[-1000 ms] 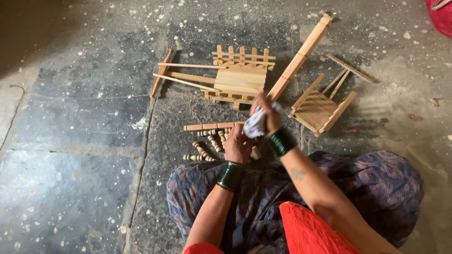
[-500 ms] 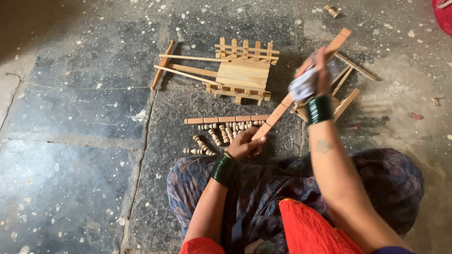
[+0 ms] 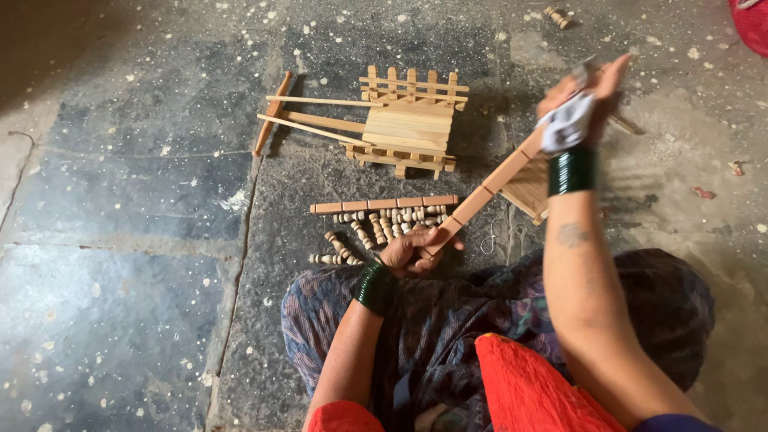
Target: The person sits on the floor and wipes wooden toy parts, including spindles, rails, and toy cart frames, one at a time with a white cloth, turning pieces to clean different sides and setting cleaned pieces aside.
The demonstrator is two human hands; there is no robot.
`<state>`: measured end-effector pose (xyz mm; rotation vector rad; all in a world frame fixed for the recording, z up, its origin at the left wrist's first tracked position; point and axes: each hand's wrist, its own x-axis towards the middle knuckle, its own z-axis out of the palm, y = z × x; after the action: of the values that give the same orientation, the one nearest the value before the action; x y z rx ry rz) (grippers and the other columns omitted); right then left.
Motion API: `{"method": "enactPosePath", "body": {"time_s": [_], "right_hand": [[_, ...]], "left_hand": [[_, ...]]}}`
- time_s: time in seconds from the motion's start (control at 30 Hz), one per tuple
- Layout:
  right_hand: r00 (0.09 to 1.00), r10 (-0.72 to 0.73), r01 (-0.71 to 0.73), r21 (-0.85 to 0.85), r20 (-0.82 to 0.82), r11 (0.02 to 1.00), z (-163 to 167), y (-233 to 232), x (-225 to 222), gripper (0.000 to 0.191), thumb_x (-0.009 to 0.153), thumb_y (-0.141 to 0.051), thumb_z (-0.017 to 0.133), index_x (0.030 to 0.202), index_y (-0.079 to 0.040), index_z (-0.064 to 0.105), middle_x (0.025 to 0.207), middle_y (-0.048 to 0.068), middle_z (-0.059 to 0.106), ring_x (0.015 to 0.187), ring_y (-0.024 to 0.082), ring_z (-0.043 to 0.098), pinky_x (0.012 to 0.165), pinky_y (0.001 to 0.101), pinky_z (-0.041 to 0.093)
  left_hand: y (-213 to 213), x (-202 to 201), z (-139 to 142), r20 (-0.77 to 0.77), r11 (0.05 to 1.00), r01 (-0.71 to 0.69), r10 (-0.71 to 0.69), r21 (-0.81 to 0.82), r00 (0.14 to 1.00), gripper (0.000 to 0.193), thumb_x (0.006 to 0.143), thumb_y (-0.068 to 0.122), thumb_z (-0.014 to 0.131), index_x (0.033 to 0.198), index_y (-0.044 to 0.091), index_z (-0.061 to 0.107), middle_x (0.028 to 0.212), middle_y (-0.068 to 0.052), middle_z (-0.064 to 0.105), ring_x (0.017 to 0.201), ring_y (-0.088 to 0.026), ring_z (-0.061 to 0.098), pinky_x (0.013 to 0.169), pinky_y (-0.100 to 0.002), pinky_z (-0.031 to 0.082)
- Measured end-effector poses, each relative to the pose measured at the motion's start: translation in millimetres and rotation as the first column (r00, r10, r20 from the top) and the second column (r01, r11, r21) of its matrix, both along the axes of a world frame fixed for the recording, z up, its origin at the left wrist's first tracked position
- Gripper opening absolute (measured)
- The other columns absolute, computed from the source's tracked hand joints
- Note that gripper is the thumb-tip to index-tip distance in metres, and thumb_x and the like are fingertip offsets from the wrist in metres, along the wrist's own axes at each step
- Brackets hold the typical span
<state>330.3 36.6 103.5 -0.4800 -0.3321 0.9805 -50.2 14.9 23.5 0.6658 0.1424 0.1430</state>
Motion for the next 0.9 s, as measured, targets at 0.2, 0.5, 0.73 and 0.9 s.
{"method": "enactPosePath", "body": {"time_s": [0.2, 0.5, 0.73, 0.9], "right_hand": [[0.996, 0.088, -0.086, -0.185, 0.002, 0.979, -54, 6, -118, 0.052, 0.103, -0.058, 0.060, 0.091, -0.007, 0.063, 0.072, 0.004, 0.064, 0.054, 0.013, 0.061, 0.048, 0.0256, 0.054], [0.699, 0.261, 0.160, -0.500, 0.666, 0.851, -89, -17, -205, 0.042, 0.092, -0.055, 0.064, 0.100, -0.014, 0.066, 0.086, 0.000, 0.073, 0.060, 0.006, 0.064, 0.050, 0.0231, 0.055], [0.788, -0.014, 0.395, -0.488, 0.615, 0.779, -60, 4, -142, 0.047, 0.098, -0.061, 0.058, 0.102, -0.015, 0.067, 0.080, -0.001, 0.064, 0.062, 0.008, 0.059, 0.051, 0.0230, 0.052], [0.875, -0.257, 0.397, -0.306, 0.409, 0.865, -11, 20, -8, 0.054, 0.099, -0.065, 0.052, 0.101, -0.012, 0.062, 0.078, 0.001, 0.062, 0.062, 0.011, 0.061, 0.054, 0.0258, 0.055]], "left_hand": [[7, -1, -13, -0.131, 0.996, -0.089, 0.084, -0.032, 0.988, 0.054, 0.104, 0.044, 0.055, 0.126, -0.005, 0.061, 0.067, -0.002, 0.057, 0.043, -0.006, 0.031, 0.037, -0.024, 0.021], [16, 13, -76, -0.213, 0.872, -0.372, 0.448, 0.320, 0.868, 0.051, 0.095, 0.015, 0.068, 0.143, 0.005, 0.056, 0.075, 0.001, 0.061, 0.053, -0.007, 0.046, 0.046, -0.023, 0.035], [-14, 21, -30, -0.229, 0.318, -0.010, 0.705, 0.948, 0.671, 0.043, 0.100, 0.042, 0.060, 0.125, 0.007, 0.056, 0.089, -0.016, 0.077, 0.065, -0.021, 0.074, 0.065, -0.038, 0.061], [-12, 17, -10, -0.134, 0.387, -0.118, 0.566, 0.915, 0.814, 0.044, 0.097, 0.042, 0.066, 0.124, 0.009, 0.054, 0.091, -0.007, 0.071, 0.059, -0.016, 0.070, 0.063, -0.031, 0.059]]}}
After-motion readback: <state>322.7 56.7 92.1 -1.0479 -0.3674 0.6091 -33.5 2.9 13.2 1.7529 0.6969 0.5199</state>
